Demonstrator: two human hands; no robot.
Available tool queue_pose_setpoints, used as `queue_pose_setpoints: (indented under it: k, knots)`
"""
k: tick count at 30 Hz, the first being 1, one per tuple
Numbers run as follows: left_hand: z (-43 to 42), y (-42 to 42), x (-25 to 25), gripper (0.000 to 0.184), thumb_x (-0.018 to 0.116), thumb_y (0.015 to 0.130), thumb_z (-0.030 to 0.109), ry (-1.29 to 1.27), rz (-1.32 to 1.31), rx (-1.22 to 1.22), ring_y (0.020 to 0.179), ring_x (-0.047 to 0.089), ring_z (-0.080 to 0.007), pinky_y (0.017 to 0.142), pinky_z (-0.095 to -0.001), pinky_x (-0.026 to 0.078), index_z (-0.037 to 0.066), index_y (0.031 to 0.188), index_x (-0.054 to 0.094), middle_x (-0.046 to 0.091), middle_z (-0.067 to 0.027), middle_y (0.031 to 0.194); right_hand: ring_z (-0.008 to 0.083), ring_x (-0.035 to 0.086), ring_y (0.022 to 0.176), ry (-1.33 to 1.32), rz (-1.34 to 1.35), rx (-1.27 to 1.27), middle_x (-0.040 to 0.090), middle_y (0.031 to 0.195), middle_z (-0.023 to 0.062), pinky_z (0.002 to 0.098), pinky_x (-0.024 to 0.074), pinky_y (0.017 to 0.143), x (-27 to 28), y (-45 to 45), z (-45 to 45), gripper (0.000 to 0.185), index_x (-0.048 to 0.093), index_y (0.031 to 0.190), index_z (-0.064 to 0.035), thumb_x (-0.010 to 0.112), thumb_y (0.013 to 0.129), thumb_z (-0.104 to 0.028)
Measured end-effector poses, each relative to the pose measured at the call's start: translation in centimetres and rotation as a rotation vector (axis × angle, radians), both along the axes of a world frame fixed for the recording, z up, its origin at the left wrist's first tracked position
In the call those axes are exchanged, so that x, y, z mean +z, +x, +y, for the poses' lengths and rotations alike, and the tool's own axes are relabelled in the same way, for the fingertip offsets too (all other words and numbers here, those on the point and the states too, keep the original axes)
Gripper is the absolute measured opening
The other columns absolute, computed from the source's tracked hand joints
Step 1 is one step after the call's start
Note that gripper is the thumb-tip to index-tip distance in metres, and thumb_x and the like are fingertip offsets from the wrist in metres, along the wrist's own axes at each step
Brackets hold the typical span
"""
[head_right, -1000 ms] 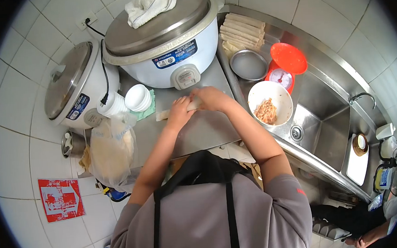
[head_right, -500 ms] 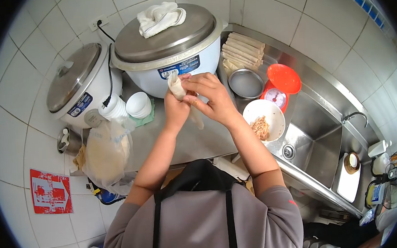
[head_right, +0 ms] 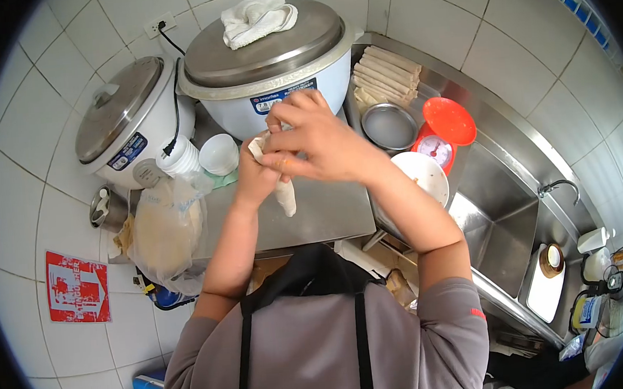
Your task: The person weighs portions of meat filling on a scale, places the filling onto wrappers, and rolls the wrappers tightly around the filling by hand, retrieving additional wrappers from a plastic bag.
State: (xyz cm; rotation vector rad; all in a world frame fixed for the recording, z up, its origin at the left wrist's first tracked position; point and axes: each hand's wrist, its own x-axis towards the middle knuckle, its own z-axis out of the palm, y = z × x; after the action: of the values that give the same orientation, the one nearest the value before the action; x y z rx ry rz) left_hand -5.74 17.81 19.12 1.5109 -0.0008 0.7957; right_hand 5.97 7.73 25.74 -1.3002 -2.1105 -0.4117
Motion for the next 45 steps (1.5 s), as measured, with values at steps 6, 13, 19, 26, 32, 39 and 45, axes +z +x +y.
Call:
queue_pose_setpoints:
  k: [6,13,19,26,32,39,45]
  knots:
    - [0.7,-1.9,1.5,0.012,0.064,0.077,0.004,-0.003,0.184,-0.562,0.042,0.049,-0.0106,0.040,-0.0238,0.041,0.002,0.076,0.052,0.049,-0.0027,0.052,0.0250,0.054,0.082,-0.417,0.214,0.466,0.058,0.088,0.0074,0.0344,0.0439,0.071,3.6,0.9,1.9,0.034,0.065,0.104,-0.0085,0.060,0.072,0.003]
    - [2.2,-2.3,0.5,0.017,0.065,0.073,0.003,-0.100,0.173,-0.666,0.038,0.046,-0.0102,0.036,-0.0235,0.038,0.005,0.072,0.048,0.046,-0.0017,0.050,0.0231,0.053,0.078,-0.538,0.010,0.482,0.059,0.082,0.0063,0.0335,0.0441,0.067,4.3,0.2,2.0,0.035,0.066,0.099,-0.0060,0.059,0.068,0.009]
    - [2.6,-2.2,0.1,0.023,0.065,0.072,0.006,-0.176,0.162,-0.653,0.035,0.042,-0.0098,0.036,-0.0231,0.035,0.007,0.063,0.044,0.045,-0.0005,0.047,0.0222,0.050,0.073,-0.588,-0.082,0.427,0.057,0.071,0.0036,0.0326,0.0431,0.063,3.9,-0.6,4.3,0.021,0.067,0.082,-0.0037,0.061,0.065,0.007]
    - [3.3,-1.7,-0.2,0.020,0.065,0.072,0.007,-0.103,0.254,-0.618,0.035,0.040,-0.0087,0.035,-0.0224,0.033,0.006,0.061,0.048,0.042,0.0002,0.044,0.0196,0.046,0.069,-0.692,-0.130,0.364,0.054,0.065,0.0008,0.0304,0.0408,0.058,3.5,-1.5,6.6,0.004,0.063,0.065,-0.0042,0.063,0.061,-0.003]
    - [3.8,-2.1,-0.9,0.018,0.054,0.076,0.001,-0.086,0.152,-0.448,0.032,0.038,-0.0096,0.033,-0.0231,0.032,0.004,0.059,0.047,0.041,-0.0007,0.042,0.0202,0.046,0.069,-0.488,-0.263,0.172,0.050,0.059,0.0009,0.0324,0.0413,0.059,2.3,-2.9,7.5,0.011,0.052,0.055,-0.0066,0.063,0.059,-0.005]
    - [5.5,-2.6,1.6,0.010,0.052,0.071,-0.004,-0.081,0.051,0.229,0.047,0.045,-0.0071,0.044,-0.0225,0.036,0.004,0.067,0.052,0.050,-0.0012,0.054,0.0217,0.054,0.085,0.007,0.075,0.107,0.062,0.078,0.0033,0.0366,0.0422,0.079,1.1,-2.8,5.3,0.023,0.065,0.084,-0.0070,0.064,0.060,-0.007]
    - [4.3,-2.8,1.3,0.009,0.054,0.069,-0.007,0.154,-0.043,0.648,0.058,0.047,-0.0043,0.049,-0.0205,0.037,0.002,0.069,0.053,0.054,0.0010,0.061,0.0217,0.055,0.092,0.149,0.043,-0.075,0.062,0.092,0.0043,0.0489,0.0305,0.098,-0.7,-5.0,4.8,0.032,0.067,0.096,-0.0060,0.064,0.064,-0.011]
